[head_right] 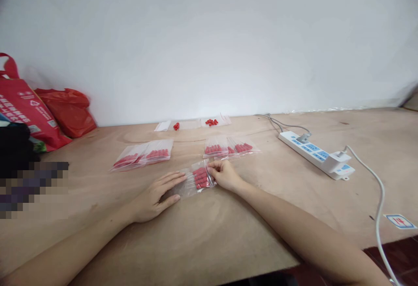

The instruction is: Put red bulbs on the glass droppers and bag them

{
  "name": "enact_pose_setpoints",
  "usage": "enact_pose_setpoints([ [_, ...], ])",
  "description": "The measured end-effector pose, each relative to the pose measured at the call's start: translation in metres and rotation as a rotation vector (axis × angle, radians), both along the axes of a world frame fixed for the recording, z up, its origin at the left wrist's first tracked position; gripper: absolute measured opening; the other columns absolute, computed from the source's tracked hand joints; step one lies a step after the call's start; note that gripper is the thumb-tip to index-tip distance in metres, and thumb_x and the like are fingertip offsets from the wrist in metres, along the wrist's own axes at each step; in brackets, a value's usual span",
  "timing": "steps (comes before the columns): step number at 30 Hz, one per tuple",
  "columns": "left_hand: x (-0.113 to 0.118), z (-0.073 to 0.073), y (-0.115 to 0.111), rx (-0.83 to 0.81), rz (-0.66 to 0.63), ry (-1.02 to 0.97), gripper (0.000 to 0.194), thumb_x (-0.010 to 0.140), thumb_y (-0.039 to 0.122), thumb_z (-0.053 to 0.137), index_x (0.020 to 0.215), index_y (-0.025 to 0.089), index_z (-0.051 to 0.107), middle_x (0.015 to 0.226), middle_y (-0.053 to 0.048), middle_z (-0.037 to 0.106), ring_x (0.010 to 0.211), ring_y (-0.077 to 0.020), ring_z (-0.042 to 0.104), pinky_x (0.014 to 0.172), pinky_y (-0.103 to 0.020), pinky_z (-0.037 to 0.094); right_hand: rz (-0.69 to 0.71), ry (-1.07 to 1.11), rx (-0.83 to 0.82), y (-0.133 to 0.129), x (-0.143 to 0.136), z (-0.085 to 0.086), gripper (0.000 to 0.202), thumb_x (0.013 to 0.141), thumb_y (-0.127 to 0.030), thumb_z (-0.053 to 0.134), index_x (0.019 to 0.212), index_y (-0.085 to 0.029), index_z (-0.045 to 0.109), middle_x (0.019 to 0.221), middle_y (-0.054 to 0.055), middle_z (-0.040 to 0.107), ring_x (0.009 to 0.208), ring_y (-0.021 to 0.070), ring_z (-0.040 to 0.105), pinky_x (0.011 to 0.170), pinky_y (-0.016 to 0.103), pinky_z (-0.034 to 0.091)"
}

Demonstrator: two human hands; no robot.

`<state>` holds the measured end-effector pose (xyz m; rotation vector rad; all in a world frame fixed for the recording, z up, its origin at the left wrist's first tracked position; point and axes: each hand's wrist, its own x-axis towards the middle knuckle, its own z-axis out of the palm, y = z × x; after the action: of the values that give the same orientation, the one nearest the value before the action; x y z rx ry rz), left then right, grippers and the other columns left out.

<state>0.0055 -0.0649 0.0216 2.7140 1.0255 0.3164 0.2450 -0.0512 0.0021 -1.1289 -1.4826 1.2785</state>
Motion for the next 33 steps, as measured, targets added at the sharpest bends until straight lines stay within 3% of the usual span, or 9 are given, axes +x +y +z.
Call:
enact_pose_setpoints([
  [6,0.000,-0.002,0.001,0.004,0.000,-0.017,0.046,0.085,0.034,0.039,0.129,0.021,0.034,0.133,-0.007,0.038,0.123,-0.0213,0.031,0.101,-0.042,0.029,0.024,0.022,-0.036,-0.001,0.005,0.004,0.027,0.066,-0.036,0.060,0.080,-0.013,0.059,0.051,-0.005,0.052,0.040,0.0046,0.041,0.041,0.019,0.034],
  [11,0.000,0.000,0.000,0.000,0.002,-0.015,0.044,0.085,0.033,0.039,0.128,0.023,0.035,0.133,-0.006,0.038,0.123,-0.0218,0.031,0.100,-0.042,0.029,0.034,-0.039,-0.032,-0.001,0.005,0.005,0.025,0.068,-0.039,0.059,0.069,-0.014,0.055,0.044,-0.007,0.046,0.035,0.0036,0.034,0.035,0.018,0.025],
  [16,0.001,0.001,0.000,-0.006,0.000,-0.009,0.045,0.086,0.032,0.038,0.130,0.023,0.034,0.134,-0.006,0.037,0.124,-0.0210,0.031,0.101,-0.041,0.029,0.037,-0.017,-0.057,-0.002,0.006,0.008,0.032,0.072,-0.038,0.056,0.094,-0.014,0.053,0.058,-0.003,0.056,0.043,0.0051,0.042,0.040,0.018,0.031],
  [18,0.000,0.001,0.000,-0.007,-0.006,-0.017,0.046,0.086,0.033,0.039,0.130,0.023,0.033,0.134,-0.006,0.036,0.124,-0.0211,0.031,0.101,-0.042,0.028,-0.001,-0.085,-0.025,-0.001,0.010,0.009,0.031,0.074,-0.036,0.053,0.096,-0.014,0.053,0.063,-0.001,0.058,0.044,0.0058,0.043,0.041,0.019,0.032],
  [22,0.000,0.002,-0.001,-0.024,-0.021,-0.018,0.045,0.085,0.034,0.040,0.129,0.023,0.035,0.135,-0.007,0.036,0.124,-0.0222,0.031,0.101,-0.042,0.028,-0.132,-0.366,0.362,0.002,0.021,0.006,0.027,0.073,-0.018,0.050,0.100,-0.016,0.055,0.089,0.006,0.058,0.065,0.0108,0.053,0.053,0.023,0.041],
  [26,-0.001,0.002,-0.001,-0.037,-0.026,-0.052,0.048,0.085,0.033,0.042,0.130,0.024,0.031,0.136,-0.006,0.034,0.123,-0.0219,0.032,0.100,-0.042,0.030,-0.012,-0.639,0.730,0.003,0.025,0.000,0.040,0.067,-0.004,0.048,0.103,-0.021,0.058,0.108,0.008,0.050,0.095,0.0162,0.051,0.073,0.027,0.043],
  [30,-0.002,-0.003,0.000,0.008,0.068,-0.136,0.059,0.081,0.035,0.047,0.133,0.023,0.022,0.133,-0.006,0.037,0.120,-0.0216,0.037,0.098,-0.039,0.033,0.018,-0.802,0.836,0.002,0.024,-0.002,0.024,0.073,-0.010,0.047,0.089,-0.021,0.062,0.111,0.007,0.051,0.083,0.0130,0.055,0.067,0.024,0.042],
  [33,-0.002,-0.004,0.003,0.108,0.180,-0.228,0.053,0.080,0.033,0.048,0.128,0.021,0.029,0.128,-0.007,0.042,0.117,-0.0223,0.040,0.098,-0.038,0.034,-0.030,-0.933,0.939,-0.002,0.024,0.002,0.023,0.077,-0.011,0.042,0.087,-0.019,0.061,0.099,0.005,0.058,0.075,0.0116,0.055,0.060,0.022,0.037],
])
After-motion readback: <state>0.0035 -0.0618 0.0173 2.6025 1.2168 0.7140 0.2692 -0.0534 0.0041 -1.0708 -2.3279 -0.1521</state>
